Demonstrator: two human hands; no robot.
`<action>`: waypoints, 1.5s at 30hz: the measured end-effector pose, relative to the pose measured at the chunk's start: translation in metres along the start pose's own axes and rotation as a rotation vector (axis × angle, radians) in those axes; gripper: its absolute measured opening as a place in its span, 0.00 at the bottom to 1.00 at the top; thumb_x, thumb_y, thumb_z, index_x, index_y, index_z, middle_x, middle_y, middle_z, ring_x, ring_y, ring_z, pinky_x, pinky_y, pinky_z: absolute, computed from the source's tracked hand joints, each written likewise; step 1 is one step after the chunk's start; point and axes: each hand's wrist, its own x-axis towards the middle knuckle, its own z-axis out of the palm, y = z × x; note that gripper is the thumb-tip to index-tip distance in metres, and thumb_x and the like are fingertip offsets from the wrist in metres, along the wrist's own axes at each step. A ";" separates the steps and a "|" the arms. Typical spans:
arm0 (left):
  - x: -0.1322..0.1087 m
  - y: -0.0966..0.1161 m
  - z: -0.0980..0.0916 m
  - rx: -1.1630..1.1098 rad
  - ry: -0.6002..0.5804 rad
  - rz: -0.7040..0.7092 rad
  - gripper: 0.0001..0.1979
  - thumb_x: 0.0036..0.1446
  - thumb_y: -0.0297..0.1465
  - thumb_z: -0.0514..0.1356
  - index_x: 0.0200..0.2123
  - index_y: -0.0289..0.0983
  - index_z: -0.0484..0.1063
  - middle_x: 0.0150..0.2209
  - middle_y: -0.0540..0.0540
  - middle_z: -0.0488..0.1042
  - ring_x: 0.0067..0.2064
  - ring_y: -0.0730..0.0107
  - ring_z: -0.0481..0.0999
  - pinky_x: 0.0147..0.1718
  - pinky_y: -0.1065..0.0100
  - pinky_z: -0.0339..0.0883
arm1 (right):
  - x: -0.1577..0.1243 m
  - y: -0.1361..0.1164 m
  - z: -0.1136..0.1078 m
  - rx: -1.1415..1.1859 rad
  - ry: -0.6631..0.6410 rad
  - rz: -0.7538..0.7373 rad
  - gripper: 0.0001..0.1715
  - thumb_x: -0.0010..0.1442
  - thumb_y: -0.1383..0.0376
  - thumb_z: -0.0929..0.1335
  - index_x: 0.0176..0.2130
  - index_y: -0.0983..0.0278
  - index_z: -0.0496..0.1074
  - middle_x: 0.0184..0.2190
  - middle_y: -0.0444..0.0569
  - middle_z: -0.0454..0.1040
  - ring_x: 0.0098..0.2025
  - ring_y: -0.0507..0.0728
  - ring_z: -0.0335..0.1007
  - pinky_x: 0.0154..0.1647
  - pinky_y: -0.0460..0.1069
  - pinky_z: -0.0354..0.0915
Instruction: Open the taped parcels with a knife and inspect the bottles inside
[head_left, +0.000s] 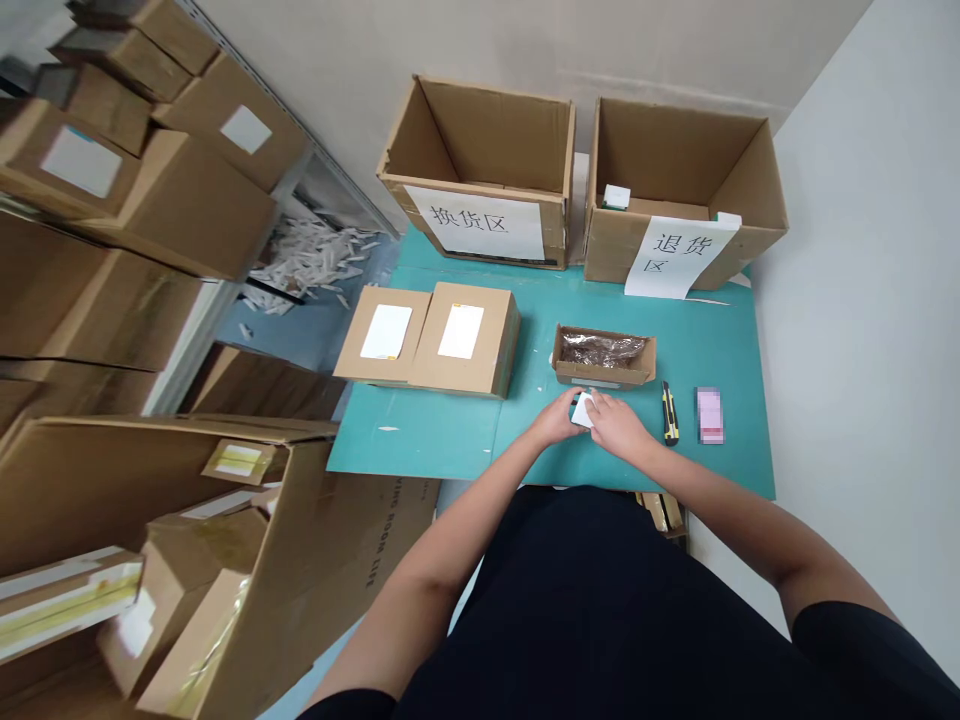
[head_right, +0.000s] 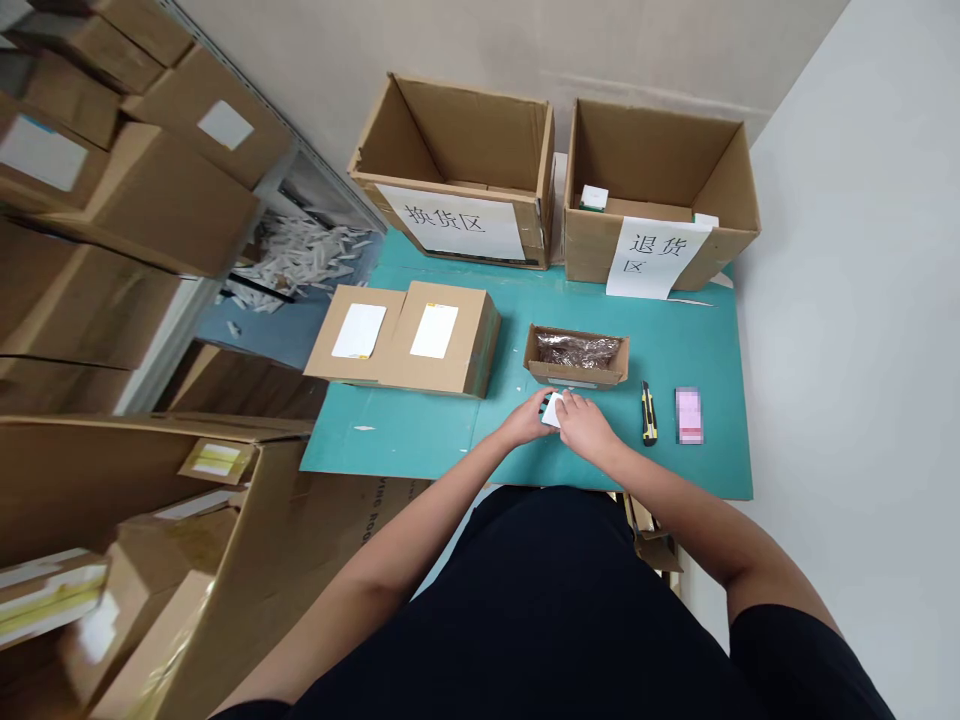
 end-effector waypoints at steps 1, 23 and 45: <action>0.000 0.000 0.000 0.008 0.009 -0.003 0.46 0.41 0.31 0.72 0.64 0.39 0.59 0.63 0.38 0.67 0.60 0.50 0.71 0.56 0.55 0.67 | 0.002 -0.001 0.000 -0.013 -0.002 -0.009 0.38 0.58 0.73 0.68 0.66 0.72 0.60 0.67 0.71 0.58 0.67 0.74 0.58 0.62 0.67 0.60; 0.000 -0.008 0.005 -0.081 0.067 -0.019 0.45 0.44 0.34 0.72 0.63 0.41 0.56 0.62 0.40 0.68 0.58 0.52 0.73 0.55 0.56 0.68 | 0.024 0.013 -0.034 0.080 -0.104 -0.204 0.38 0.56 0.72 0.67 0.65 0.64 0.64 0.64 0.61 0.66 0.60 0.69 0.69 0.57 0.61 0.68; -0.007 0.012 0.008 -0.071 0.118 -0.199 0.38 0.55 0.43 0.66 0.65 0.39 0.57 0.63 0.36 0.67 0.59 0.50 0.72 0.53 0.54 0.69 | 0.034 0.030 0.004 0.634 0.555 0.591 0.20 0.65 0.52 0.63 0.49 0.61 0.70 0.31 0.46 0.75 0.33 0.59 0.71 0.36 0.50 0.64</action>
